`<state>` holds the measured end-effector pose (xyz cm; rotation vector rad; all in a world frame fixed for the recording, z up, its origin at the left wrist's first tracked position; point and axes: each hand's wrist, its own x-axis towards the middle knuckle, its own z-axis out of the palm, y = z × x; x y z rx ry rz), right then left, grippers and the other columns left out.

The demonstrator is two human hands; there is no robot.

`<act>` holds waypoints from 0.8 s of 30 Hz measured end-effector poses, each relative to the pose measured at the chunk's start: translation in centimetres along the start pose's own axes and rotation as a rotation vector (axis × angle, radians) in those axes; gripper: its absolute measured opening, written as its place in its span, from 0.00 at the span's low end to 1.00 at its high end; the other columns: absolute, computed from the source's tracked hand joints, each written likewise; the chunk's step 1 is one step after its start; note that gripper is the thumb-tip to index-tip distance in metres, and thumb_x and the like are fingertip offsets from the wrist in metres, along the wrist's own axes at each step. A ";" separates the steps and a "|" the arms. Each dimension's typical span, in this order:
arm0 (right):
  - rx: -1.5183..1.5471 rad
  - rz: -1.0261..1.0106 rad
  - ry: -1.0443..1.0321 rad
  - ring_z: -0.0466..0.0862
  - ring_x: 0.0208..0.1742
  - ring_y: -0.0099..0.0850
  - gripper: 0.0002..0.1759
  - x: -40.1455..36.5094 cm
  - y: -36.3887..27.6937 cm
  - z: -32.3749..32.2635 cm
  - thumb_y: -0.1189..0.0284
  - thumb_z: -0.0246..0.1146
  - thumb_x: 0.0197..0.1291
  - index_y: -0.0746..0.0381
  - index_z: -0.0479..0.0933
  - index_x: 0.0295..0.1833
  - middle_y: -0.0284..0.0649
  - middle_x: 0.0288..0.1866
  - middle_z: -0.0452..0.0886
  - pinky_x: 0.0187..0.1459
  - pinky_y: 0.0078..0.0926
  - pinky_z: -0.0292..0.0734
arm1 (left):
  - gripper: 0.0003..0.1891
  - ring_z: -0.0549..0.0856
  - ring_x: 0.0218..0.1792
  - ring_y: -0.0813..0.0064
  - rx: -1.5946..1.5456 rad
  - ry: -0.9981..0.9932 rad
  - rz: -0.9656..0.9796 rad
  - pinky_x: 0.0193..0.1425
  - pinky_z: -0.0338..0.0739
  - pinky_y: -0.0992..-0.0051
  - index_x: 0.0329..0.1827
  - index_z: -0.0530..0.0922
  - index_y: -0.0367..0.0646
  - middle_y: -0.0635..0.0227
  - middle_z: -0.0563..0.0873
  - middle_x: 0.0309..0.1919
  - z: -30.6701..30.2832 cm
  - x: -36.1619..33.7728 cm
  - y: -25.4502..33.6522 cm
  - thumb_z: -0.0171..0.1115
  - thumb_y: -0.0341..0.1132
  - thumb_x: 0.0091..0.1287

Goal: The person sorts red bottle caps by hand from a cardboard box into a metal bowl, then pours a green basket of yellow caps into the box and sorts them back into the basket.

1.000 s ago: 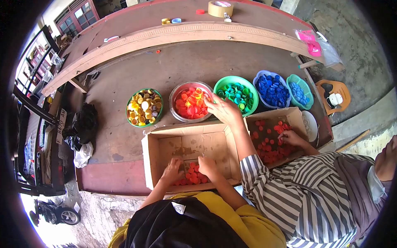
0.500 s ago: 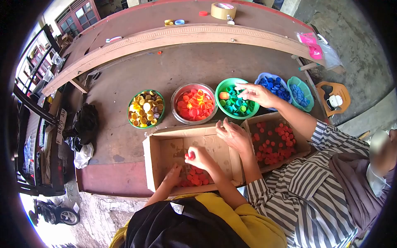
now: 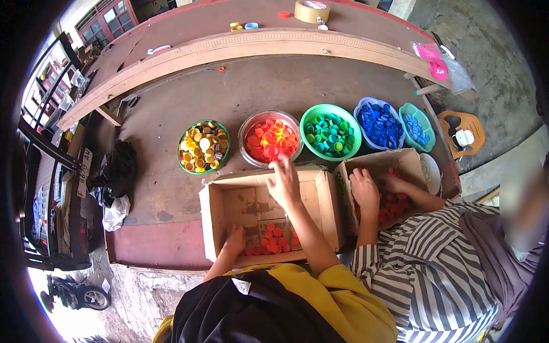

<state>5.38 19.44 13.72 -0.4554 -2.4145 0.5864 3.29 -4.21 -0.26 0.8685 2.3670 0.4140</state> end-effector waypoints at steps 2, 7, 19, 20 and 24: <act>0.082 0.054 -0.138 0.75 0.46 0.43 0.17 -3.1 0.3 1.2 0.76 0.64 0.43 0.60 0.68 0.41 0.46 0.45 0.70 0.45 0.39 0.73 | 0.10 0.70 0.47 0.46 -0.102 0.182 0.073 0.52 0.67 0.57 0.36 0.71 0.39 0.47 0.70 0.41 1.1 0.0 -0.8 0.54 0.22 0.50; 0.090 0.081 -0.656 0.77 0.42 0.44 0.17 -10.5 0.4 2.9 0.76 0.63 0.42 0.61 0.71 0.42 0.48 0.43 0.73 0.40 0.39 0.75 | 0.10 0.74 0.41 0.46 -0.263 0.217 0.122 0.47 0.72 0.58 0.38 0.71 0.36 0.47 0.71 0.40 -0.7 -0.6 0.7 0.52 0.22 0.51; -0.177 0.104 -0.952 0.79 0.41 0.45 0.15 -14.0 1.6 6.0 0.76 0.64 0.39 0.60 0.75 0.38 0.46 0.40 0.76 0.40 0.39 0.76 | 0.14 0.77 0.41 0.50 -0.296 0.218 0.222 0.46 0.73 0.62 0.42 0.72 0.36 0.49 0.76 0.38 -3.4 -1.3 1.8 0.60 0.28 0.53; -0.141 0.131 -0.959 0.79 0.41 0.45 0.12 -13.8 1.3 5.4 0.77 0.62 0.40 0.60 0.75 0.36 0.47 0.39 0.76 0.39 0.39 0.76 | 0.14 0.77 0.41 0.50 -0.301 0.222 0.239 0.46 0.74 0.62 0.42 0.73 0.36 0.49 0.76 0.37 -3.9 -1.2 2.1 0.61 0.29 0.53; -0.030 0.146 -0.920 0.78 0.40 0.45 0.10 -14.3 1.9 5.3 0.78 0.60 0.42 0.58 0.74 0.34 0.45 0.39 0.74 0.38 0.40 0.75 | 0.12 0.76 0.42 0.49 -0.371 0.221 0.291 0.47 0.73 0.59 0.38 0.73 0.34 0.49 0.76 0.34 -8.3 -0.6 5.6 0.62 0.27 0.51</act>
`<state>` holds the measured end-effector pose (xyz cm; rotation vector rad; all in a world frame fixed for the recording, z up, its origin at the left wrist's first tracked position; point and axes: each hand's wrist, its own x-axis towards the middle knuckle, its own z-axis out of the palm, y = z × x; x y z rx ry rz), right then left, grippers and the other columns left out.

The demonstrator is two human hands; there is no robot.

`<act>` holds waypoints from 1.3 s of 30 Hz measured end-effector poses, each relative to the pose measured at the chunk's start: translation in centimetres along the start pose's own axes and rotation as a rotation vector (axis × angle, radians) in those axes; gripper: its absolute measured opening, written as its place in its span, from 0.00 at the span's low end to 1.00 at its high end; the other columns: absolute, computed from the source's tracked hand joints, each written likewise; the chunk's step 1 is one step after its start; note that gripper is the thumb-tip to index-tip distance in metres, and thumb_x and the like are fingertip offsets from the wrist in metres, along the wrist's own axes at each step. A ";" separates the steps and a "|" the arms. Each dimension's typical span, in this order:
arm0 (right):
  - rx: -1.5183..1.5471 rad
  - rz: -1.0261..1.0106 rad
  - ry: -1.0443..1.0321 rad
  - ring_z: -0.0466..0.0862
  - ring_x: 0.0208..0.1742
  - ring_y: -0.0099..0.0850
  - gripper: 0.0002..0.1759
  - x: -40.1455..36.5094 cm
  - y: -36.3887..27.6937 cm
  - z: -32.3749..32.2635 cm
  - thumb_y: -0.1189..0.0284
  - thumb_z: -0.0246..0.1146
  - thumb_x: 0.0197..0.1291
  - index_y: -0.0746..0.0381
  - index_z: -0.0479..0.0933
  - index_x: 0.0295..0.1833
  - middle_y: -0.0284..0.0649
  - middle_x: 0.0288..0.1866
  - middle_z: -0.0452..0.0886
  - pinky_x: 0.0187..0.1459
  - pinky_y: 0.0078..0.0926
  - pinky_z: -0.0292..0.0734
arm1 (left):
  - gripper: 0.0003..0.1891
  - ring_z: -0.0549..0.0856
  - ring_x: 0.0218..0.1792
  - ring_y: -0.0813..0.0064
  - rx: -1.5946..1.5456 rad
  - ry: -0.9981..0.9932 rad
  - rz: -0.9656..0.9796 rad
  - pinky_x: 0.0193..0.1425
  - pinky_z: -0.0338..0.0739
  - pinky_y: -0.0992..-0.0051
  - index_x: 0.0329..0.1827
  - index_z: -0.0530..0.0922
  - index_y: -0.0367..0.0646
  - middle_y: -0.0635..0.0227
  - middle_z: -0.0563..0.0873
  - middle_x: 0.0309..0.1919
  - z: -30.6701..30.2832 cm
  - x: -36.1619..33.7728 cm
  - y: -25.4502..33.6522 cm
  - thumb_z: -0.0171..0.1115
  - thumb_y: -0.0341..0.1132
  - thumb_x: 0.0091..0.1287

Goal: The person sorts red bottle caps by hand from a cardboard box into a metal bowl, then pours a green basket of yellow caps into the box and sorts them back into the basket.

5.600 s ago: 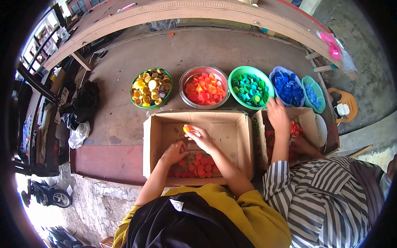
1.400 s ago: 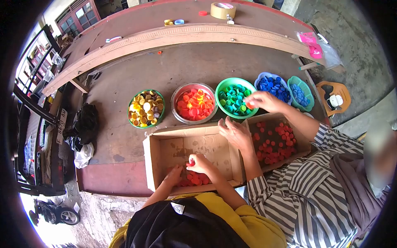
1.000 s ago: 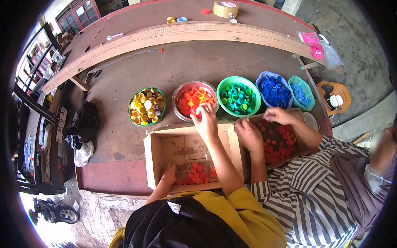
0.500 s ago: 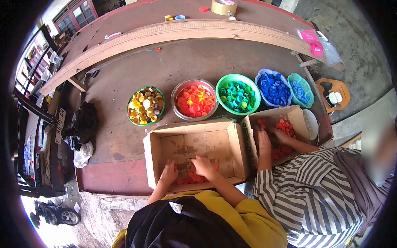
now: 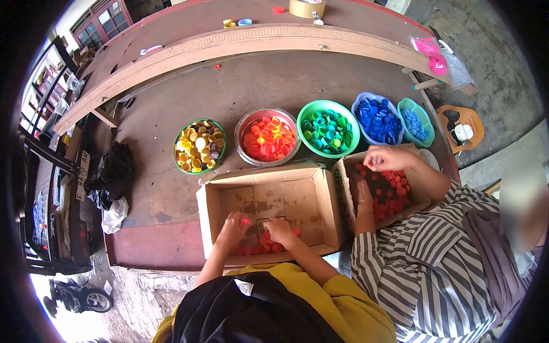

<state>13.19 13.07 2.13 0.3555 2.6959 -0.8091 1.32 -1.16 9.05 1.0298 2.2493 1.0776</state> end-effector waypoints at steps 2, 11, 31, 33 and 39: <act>0.022 -0.019 0.028 0.78 0.40 0.45 0.10 -0.1 0.2 0.2 0.79 0.60 0.41 0.58 0.73 0.34 0.44 0.40 0.74 0.38 0.40 0.75 | 0.12 0.76 0.41 0.50 -0.067 0.041 0.056 0.45 0.73 0.60 0.38 0.73 0.34 0.50 0.76 0.34 -1.4 2.2 1.8 0.61 0.25 0.51; 0.007 -0.028 0.056 0.77 0.40 0.47 0.14 -0.2 0.6 0.8 0.77 0.62 0.37 0.58 0.73 0.36 0.46 0.39 0.73 0.40 0.43 0.74 | 0.20 0.76 0.48 0.54 -0.134 0.271 0.402 0.53 0.75 0.67 0.47 0.71 0.37 0.54 0.73 0.46 -5.7 14.4 8.4 0.65 0.25 0.51; 0.098 0.090 0.147 0.79 0.33 0.45 0.05 0.8 2.5 0.5 0.75 0.61 0.42 0.64 0.77 0.28 0.48 0.27 0.79 0.38 0.39 0.75 | 0.24 0.70 0.53 0.51 0.316 -0.251 -0.205 0.55 0.70 0.62 0.48 0.69 0.39 0.51 0.67 0.52 3.1 -1.1 -3.7 0.66 0.32 0.49; 0.062 0.124 0.182 0.80 0.32 0.44 0.04 1.1 2.7 0.6 0.75 0.62 0.42 0.64 0.77 0.26 0.47 0.26 0.79 0.36 0.39 0.76 | 0.25 0.70 0.52 0.51 0.389 -0.273 -0.238 0.55 0.70 0.62 0.48 0.69 0.39 0.51 0.66 0.52 4.2 -1.8 -5.5 0.68 0.31 0.46; 0.198 -0.027 0.163 0.81 0.27 0.36 0.06 1.3 0.1 -5.5 0.73 0.64 0.41 0.61 0.75 0.26 0.42 0.23 0.79 0.30 0.33 0.75 | 0.24 0.68 0.52 0.52 0.373 -0.236 -0.153 0.53 0.70 0.62 0.45 0.69 0.40 0.53 0.66 0.49 5.2 -1.9 -7.5 0.65 0.22 0.42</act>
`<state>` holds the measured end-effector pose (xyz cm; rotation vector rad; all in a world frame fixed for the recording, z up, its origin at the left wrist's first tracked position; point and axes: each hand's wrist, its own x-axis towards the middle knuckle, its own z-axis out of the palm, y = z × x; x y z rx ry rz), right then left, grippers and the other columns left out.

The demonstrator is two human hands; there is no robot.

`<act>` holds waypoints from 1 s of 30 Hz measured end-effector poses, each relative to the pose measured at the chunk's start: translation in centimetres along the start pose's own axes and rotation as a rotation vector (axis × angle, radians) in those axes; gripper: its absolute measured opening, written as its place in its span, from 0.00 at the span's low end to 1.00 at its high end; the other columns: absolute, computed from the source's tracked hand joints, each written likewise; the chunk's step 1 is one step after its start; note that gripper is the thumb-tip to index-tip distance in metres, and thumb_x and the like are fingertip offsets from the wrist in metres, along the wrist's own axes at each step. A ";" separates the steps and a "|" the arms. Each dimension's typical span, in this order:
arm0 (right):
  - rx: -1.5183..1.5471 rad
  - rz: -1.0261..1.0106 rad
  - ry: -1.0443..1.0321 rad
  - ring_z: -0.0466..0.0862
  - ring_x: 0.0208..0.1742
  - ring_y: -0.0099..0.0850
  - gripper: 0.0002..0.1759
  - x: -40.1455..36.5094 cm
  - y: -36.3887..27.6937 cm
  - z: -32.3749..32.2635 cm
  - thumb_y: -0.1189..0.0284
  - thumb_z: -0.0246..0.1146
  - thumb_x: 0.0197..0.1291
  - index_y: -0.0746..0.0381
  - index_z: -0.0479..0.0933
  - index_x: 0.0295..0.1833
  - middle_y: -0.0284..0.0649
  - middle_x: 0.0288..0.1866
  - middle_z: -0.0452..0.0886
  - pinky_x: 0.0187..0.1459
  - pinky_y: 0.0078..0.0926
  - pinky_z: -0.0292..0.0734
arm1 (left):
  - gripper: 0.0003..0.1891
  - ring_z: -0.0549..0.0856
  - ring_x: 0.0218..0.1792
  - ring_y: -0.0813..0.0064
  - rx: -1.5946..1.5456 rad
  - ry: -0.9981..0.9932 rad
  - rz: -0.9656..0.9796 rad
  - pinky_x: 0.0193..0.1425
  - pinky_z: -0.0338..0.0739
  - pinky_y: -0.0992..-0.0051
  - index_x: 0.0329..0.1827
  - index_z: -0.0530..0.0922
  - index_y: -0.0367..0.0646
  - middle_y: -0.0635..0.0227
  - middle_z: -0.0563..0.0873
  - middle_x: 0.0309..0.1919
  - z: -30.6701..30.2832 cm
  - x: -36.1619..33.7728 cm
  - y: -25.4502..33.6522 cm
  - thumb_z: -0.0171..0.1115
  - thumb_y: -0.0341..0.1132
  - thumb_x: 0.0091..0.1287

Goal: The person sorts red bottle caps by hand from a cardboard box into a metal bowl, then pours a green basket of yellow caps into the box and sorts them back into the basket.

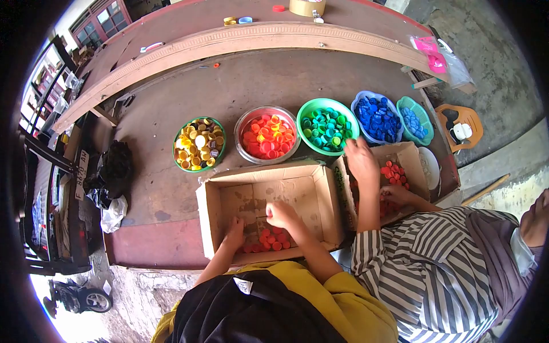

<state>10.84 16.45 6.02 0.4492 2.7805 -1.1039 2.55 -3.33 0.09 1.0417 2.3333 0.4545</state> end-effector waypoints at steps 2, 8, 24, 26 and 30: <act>0.207 -0.171 0.250 0.78 0.23 0.29 0.04 1.2 -3.0 -3.1 0.78 0.61 0.45 0.62 0.72 0.27 0.38 0.21 0.76 0.26 0.24 0.72 | 0.21 0.69 0.51 0.51 -0.020 0.033 0.010 0.52 0.70 0.61 0.43 0.70 0.40 0.53 0.67 0.48 0.0 0.0 -0.1 0.61 0.19 0.43; 0.208 -0.287 0.860 0.77 0.29 0.35 0.07 5.6 -7.5 -10.5 0.78 0.61 0.52 0.64 0.72 0.37 0.43 0.31 0.75 0.33 0.27 0.74 | 0.17 0.73 0.41 0.55 -0.221 0.105 0.045 0.44 0.70 0.64 0.40 0.68 0.39 0.54 0.67 0.42 1.9 1.0 -2.6 0.53 0.15 0.45; -0.409 0.100 0.268 0.77 0.39 0.43 0.14 -4.1 1.6 3.8 0.73 0.66 0.40 0.58 0.73 0.36 0.45 0.43 0.71 0.39 0.40 0.75 | 0.13 0.74 0.42 0.49 -0.346 0.217 0.047 0.44 0.71 0.61 0.38 0.71 0.38 0.51 0.71 0.38 -0.1 1.2 -0.8 0.54 0.17 0.48; -0.424 0.297 0.124 0.77 0.41 0.44 0.17 -4.8 2.6 3.6 0.73 0.66 0.37 0.58 0.73 0.38 0.46 0.44 0.71 0.40 0.42 0.75 | 0.13 0.77 0.38 0.54 -0.394 0.225 0.102 0.40 0.74 0.64 0.38 0.72 0.38 0.53 0.73 0.35 -0.6 1.0 -0.2 0.57 0.20 0.49; -0.352 0.442 0.000 0.78 0.45 0.44 0.18 -5.0 2.4 1.8 0.76 0.63 0.39 0.61 0.75 0.41 0.47 0.44 0.73 0.42 0.40 0.77 | 0.17 0.78 0.31 0.59 -0.434 0.239 0.297 0.34 0.75 0.69 0.40 0.73 0.37 0.55 0.75 0.32 -5.4 1.6 4.4 0.64 0.22 0.46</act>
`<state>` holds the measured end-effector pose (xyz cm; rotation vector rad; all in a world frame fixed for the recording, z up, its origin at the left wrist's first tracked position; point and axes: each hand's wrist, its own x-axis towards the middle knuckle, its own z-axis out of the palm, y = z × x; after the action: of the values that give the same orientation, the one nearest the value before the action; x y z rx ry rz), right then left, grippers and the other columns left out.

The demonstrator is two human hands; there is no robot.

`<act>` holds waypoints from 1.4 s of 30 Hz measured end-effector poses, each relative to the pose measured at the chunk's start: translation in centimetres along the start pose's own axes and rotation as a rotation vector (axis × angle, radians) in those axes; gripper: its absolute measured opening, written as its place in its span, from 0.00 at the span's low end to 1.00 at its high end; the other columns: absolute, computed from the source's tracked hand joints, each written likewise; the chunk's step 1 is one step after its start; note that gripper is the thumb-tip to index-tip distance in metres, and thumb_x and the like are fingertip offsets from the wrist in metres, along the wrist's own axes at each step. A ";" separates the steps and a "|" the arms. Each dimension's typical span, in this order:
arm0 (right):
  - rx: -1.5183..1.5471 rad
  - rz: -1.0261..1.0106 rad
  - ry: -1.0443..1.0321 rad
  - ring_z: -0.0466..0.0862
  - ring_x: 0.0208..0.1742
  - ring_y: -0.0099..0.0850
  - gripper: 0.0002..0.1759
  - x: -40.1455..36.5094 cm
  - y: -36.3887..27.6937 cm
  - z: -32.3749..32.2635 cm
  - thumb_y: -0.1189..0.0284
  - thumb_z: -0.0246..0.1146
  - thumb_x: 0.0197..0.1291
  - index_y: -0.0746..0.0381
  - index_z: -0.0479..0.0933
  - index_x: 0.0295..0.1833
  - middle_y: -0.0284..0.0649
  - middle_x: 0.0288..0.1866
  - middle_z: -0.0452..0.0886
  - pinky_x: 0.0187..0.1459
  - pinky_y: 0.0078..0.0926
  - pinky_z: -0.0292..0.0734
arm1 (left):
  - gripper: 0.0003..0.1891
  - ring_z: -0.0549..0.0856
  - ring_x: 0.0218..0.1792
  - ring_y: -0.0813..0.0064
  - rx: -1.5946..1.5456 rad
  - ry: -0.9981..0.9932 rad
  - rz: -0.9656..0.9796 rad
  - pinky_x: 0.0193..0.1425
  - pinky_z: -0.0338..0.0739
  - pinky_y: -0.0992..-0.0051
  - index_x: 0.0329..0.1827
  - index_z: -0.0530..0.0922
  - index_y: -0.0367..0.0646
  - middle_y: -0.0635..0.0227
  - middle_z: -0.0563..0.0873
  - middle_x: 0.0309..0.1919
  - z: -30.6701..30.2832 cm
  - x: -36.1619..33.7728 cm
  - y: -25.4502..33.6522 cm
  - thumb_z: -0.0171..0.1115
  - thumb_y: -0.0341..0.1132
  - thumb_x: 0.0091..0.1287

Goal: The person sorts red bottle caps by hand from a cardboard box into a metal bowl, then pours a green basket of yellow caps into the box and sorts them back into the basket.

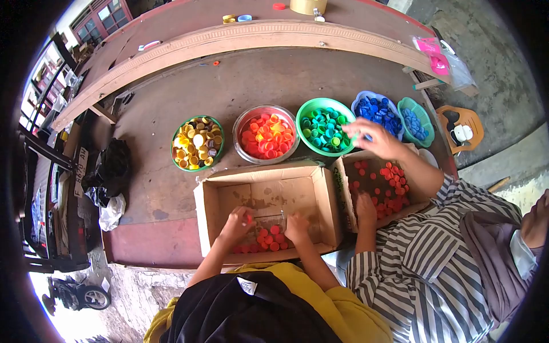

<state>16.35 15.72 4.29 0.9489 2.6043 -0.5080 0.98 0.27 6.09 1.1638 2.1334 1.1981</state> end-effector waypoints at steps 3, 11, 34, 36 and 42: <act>0.033 0.025 -0.038 0.79 0.45 0.45 0.16 -0.1 0.3 1.0 0.76 0.62 0.40 0.62 0.75 0.40 0.48 0.43 0.75 0.43 0.41 0.77 | 0.21 0.79 0.28 0.63 -0.063 0.080 0.105 0.35 0.76 0.70 0.44 0.73 0.37 0.57 0.77 0.31 -2.0 5.3 3.7 0.68 0.24 0.45; -0.048 0.095 -0.068 0.81 0.40 0.44 0.13 0.2 0.5 1.6 0.76 0.62 0.39 0.62 0.77 0.36 0.48 0.38 0.79 0.39 0.40 0.78 | 0.41 0.77 0.45 0.58 0.241 0.390 0.313 0.46 0.77 0.68 0.64 0.55 0.39 0.49 0.65 0.55 -5.1 16.6 6.5 0.70 0.28 0.47; 1.741 -0.532 -0.036 0.77 0.49 0.28 0.22 0.3 -5.8 -10.1 0.86 0.65 0.46 0.62 0.68 0.46 0.39 0.47 0.75 0.51 0.26 0.74 | 0.31 0.72 0.53 0.52 0.382 -0.608 -0.148 0.55 0.70 0.59 0.58 0.65 0.40 0.51 0.71 0.50 3.4 -5.1 -1.8 0.64 0.29 0.47; 1.815 -0.618 -0.047 0.75 0.54 0.35 0.24 0.2 -6.2 -11.3 0.90 0.63 0.44 0.60 0.68 0.47 0.37 0.46 0.74 0.52 0.28 0.74 | 0.31 0.73 0.52 0.51 0.408 -0.575 -0.150 0.54 0.71 0.59 0.57 0.66 0.40 0.51 0.71 0.50 3.7 -5.3 -2.0 0.64 0.28 0.47; 1.665 -0.632 0.358 0.77 0.48 0.30 0.19 0.5 -7.7 -14.6 0.88 0.64 0.46 0.62 0.68 0.44 0.39 0.46 0.74 0.47 0.25 0.76 | 0.23 0.75 0.49 0.51 0.339 -0.519 -0.183 0.52 0.72 0.61 0.49 0.70 0.40 0.52 0.74 0.45 4.1 -5.5 -2.5 0.61 0.24 0.47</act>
<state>8.34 16.76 18.71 0.3974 2.2196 -3.0804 5.75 -3.03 1.55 1.2183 2.0141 0.3982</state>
